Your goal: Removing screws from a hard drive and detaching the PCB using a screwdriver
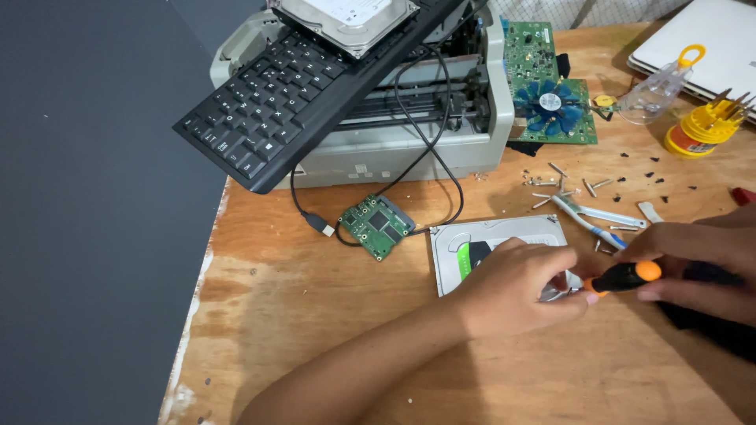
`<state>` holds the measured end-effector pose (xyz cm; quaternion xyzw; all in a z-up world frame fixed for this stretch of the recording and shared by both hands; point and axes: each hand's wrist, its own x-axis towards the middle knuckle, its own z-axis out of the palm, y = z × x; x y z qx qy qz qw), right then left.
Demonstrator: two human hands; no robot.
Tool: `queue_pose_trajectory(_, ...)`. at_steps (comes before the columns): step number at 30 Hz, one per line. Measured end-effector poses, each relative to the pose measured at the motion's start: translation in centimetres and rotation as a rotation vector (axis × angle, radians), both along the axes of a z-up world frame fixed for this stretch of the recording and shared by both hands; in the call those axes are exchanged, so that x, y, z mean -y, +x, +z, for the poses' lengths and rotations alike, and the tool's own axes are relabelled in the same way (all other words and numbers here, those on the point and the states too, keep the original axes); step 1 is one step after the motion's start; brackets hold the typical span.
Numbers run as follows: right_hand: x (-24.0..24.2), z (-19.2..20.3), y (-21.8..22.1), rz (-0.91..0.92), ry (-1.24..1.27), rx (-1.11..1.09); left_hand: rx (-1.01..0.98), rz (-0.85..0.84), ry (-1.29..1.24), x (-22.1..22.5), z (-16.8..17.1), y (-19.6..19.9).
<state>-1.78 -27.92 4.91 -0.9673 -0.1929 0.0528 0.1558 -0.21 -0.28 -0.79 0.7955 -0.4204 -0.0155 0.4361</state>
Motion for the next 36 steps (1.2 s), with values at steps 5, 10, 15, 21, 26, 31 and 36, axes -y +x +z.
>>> queue_pose_trajectory(5, 0.1, -0.6, 0.3, -0.012, -0.104, 0.082, 0.049, -0.025, -0.003, -0.1, 0.3, 0.0)
queue_pose_trajectory(10, -0.5, -0.9, 0.0, -0.159, -0.33, 0.129, 0.065, -0.036, 0.032, 0.0, -0.2, 0.0)
queue_pose_trajectory(15, -3.5, 1.7, -1.3, -0.191, -0.54, 0.126, 0.103, -0.043, 0.022, 0.0, -0.3, -0.2)
queue_pose_trajectory(21, -1.8, 1.4, -1.4, -0.132, -0.241, 0.189, 0.14, -0.088, 0.002, -0.4, 0.8, -0.1)
queue_pose_trajectory(26, -0.9, -0.5, -0.4, 0.114, -0.179, 0.224, 0.117, -0.079, 0.054, -0.2, 0.0, 0.2)
queue_pose_trajectory(31, -0.7, -2.5, 0.1, -0.131, -0.388, 0.137, 0.129, -0.072, 0.086, -0.3, -0.4, 0.4)
queue_pose_trajectory(36, -0.9, -2.8, 0.0, -0.118, -0.318, 0.141, 0.122, -0.105, 0.112, -0.3, -0.5, 0.5)
